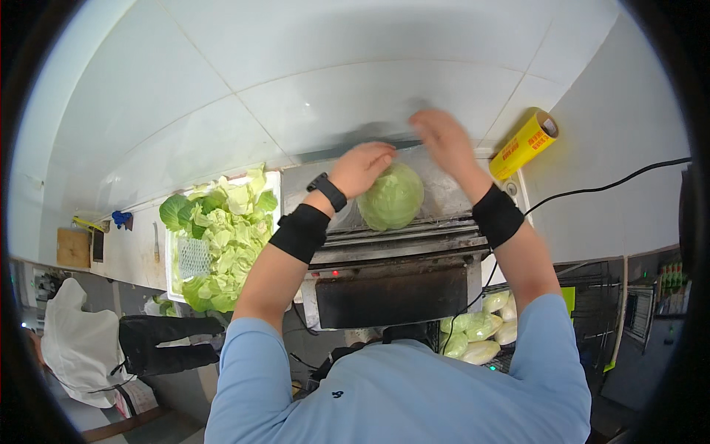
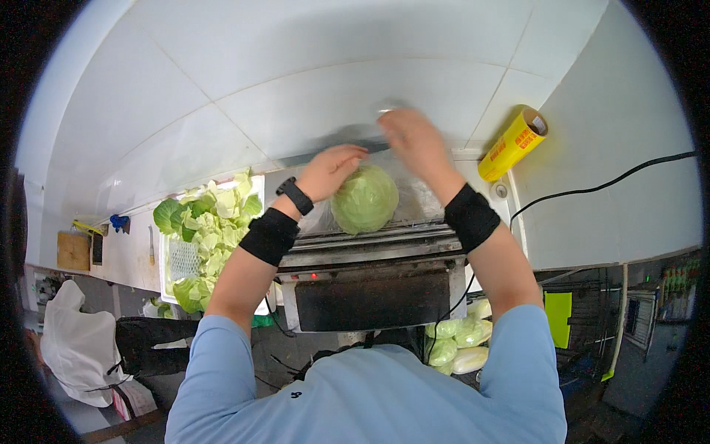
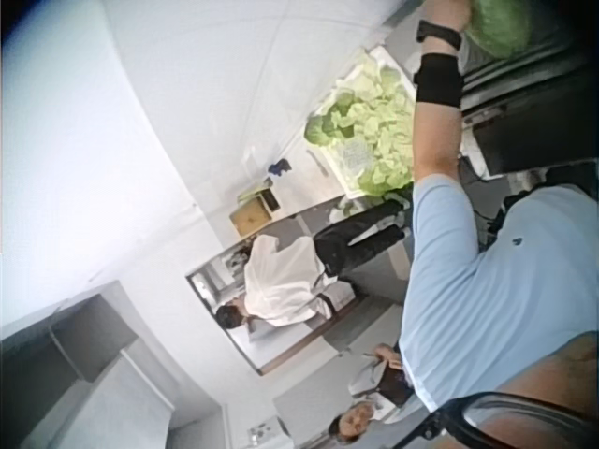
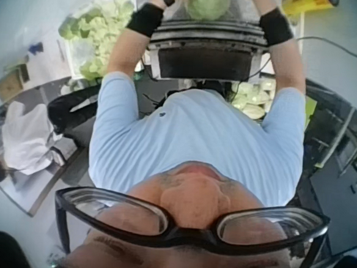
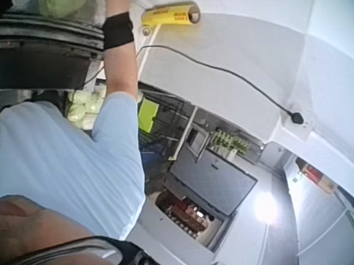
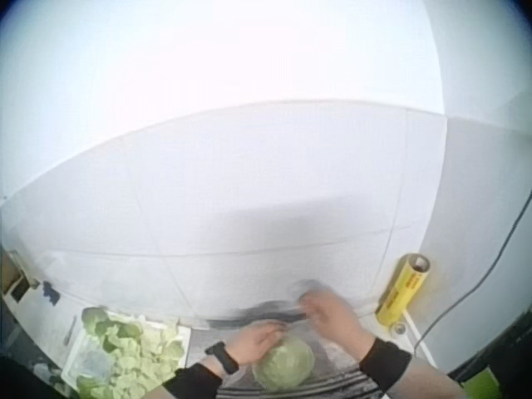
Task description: The person wraps cabbage in plastic film using a heat-sealing machine, places the wrapped items in a shopping cart, and subsequently peels outer leaves from additional cabbage on a tray.
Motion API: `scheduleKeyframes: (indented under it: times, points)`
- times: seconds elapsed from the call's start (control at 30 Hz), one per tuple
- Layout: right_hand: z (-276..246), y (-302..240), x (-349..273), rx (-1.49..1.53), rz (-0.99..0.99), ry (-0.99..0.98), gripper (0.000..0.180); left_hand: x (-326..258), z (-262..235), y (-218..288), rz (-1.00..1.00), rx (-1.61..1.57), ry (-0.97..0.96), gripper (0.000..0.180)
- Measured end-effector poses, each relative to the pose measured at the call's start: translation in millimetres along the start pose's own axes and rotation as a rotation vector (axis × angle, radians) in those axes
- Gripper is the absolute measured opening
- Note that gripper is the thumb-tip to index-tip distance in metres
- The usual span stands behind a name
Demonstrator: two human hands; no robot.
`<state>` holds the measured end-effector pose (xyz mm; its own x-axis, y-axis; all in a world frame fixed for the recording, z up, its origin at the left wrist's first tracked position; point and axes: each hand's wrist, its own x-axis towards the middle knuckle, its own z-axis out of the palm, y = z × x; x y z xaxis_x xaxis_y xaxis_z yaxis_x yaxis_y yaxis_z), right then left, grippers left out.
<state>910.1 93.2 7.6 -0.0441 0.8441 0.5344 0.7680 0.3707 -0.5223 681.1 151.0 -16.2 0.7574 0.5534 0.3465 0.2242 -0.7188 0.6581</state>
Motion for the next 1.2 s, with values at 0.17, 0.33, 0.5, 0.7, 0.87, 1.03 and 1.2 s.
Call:
scheduleKeyframes:
  times: [0.17, 0.33, 0.5, 0.7, 0.87, 1.03, 1.2]
  points:
    - [42.7, -16.0, -31.2, 0.432, 0.015, -0.398, 0.042, -31.1, 32.4, -25.9, -0.354, -0.530, 0.001, 0.039]
    - [61.1, 1.6, -55.2, 0.974, 0.510, -0.402, 0.051, -40.2, 43.9, -25.8, -0.522, -0.810, 0.115, 0.046]
    - [54.7, 16.5, -73.1, 1.125, 0.731, -0.443, 0.054, -57.9, 40.1, -20.7, -0.629, -0.821, 0.073, 0.050]
    - [39.1, 5.6, -73.1, 1.037, 0.446, -0.639, 0.101, -75.1, 23.6, -9.3, -0.482, -0.624, -0.136, 0.106]
    - [28.5, -33.4, -67.3, 1.104, 0.443, -0.561, 0.105, -89.2, 26.7, 6.1, -0.298, -0.630, -0.024, 0.105]
    - [-3.8, -58.1, -88.9, 0.964, 0.440, -0.506, 0.127, -92.4, 50.6, 35.8, -0.353, -0.451, 0.056, 0.130]
    - [0.2, -73.3, -104.4, 0.985, 0.472, -0.479, 0.129, -110.4, 33.8, 55.2, -0.407, -0.658, -0.071, 0.124]
